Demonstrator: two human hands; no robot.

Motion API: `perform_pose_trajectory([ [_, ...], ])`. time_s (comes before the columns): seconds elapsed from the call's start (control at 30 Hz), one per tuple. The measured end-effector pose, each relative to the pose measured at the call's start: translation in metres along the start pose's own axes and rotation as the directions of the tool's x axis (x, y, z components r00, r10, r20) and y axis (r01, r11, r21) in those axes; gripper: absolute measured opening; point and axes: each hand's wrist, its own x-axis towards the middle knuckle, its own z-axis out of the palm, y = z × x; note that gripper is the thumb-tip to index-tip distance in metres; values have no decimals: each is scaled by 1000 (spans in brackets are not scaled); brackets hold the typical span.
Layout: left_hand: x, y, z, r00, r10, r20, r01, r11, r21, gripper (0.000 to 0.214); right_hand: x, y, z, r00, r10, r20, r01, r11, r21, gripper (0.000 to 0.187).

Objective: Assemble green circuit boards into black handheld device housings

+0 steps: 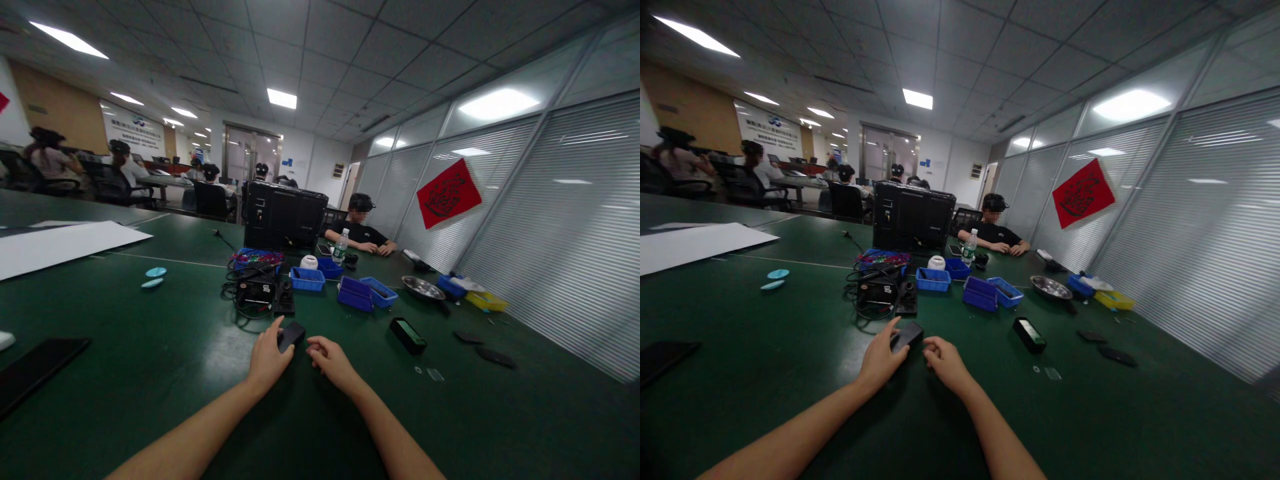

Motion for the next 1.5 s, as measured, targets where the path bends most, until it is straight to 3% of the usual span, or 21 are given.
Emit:
perform_pose_trajectory([
  [0.17, -1, 2, 1, 996, -59, 60, 65, 993, -99, 62, 3, 4, -1, 998, -7, -67, 7, 1000, 7, 32],
  [0.4, -1, 2, 0, 994, -81, 69, 85, 995, -54, 54, 2, 4, -3, 998, 3, -58, -4, 1000, -13, 31],
  [0.57, 0, 0, 2, 1000, -28, 8, 28, 999, -19, 47, 2, 2, -2, 999, 0, -43, -1, 1000, -26, 29],
  [0.77, 4, -4, -2, 999, -41, -17, 41, 999, 10, 37, 1, -1, -2, 999, 6, -38, -6, 1000, -18, 27],
  [1.03, 4, -3, -5, 985, 24, -168, -16, 999, 46, 41, 1, -1, -2, 999, -13, -40, 11, 999, -36, 25],
  [1.27, -1, 6, -10, 996, 59, -66, -53, 995, 88, 42, 1, -1, -3, 1000, 0, -31, -2, 998, -57, 26],
  [1.5, -1, 8, -15, 998, 52, -39, -46, 988, 145, 44, 2, 2, -8, 999, 8, -41, -10, 999, -37, 27],
])
